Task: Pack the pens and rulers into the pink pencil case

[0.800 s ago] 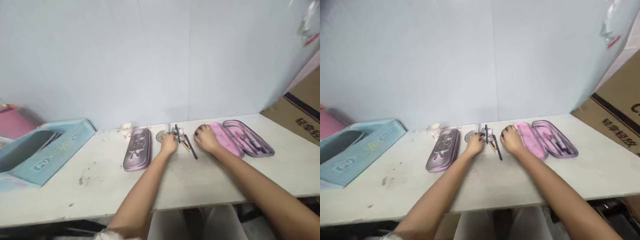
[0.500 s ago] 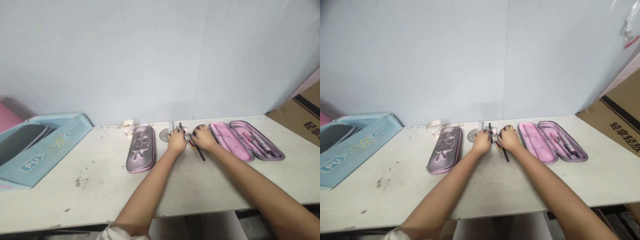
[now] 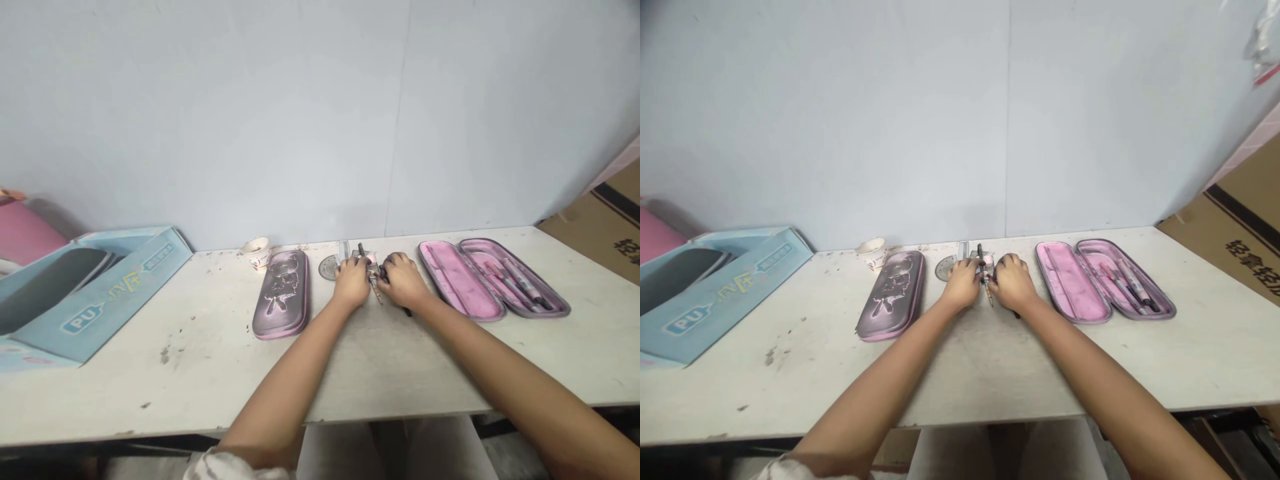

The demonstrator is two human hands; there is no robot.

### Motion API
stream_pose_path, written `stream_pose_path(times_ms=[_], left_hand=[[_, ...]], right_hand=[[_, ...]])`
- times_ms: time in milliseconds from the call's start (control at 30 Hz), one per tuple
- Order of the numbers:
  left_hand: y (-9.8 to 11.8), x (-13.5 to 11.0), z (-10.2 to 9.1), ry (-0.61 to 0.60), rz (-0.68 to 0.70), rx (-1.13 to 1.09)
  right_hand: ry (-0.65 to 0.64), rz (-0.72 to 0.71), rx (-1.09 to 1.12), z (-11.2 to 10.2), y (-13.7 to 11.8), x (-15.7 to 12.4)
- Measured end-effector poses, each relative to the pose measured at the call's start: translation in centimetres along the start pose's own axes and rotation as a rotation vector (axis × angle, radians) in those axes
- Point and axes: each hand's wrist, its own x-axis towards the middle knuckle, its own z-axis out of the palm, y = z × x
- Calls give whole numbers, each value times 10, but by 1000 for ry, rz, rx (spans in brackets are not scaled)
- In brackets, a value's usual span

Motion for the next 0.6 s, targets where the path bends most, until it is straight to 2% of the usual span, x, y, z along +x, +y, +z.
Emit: stream_pose_path(times_ms=[200, 300, 433, 600], left_hand=[[12, 10, -15, -43, 38, -151], [15, 24, -21, -32, 50, -162], [9, 47, -21, 47, 1, 13], [2, 63, -9, -102, 53, 265]], right_hand=[[148, -95, 142, -14, 20, -6], [219, -65, 171, -18, 34, -11], [341, 47, 209, -14, 51, -17], [374, 46, 252, -7, 56, -21]])
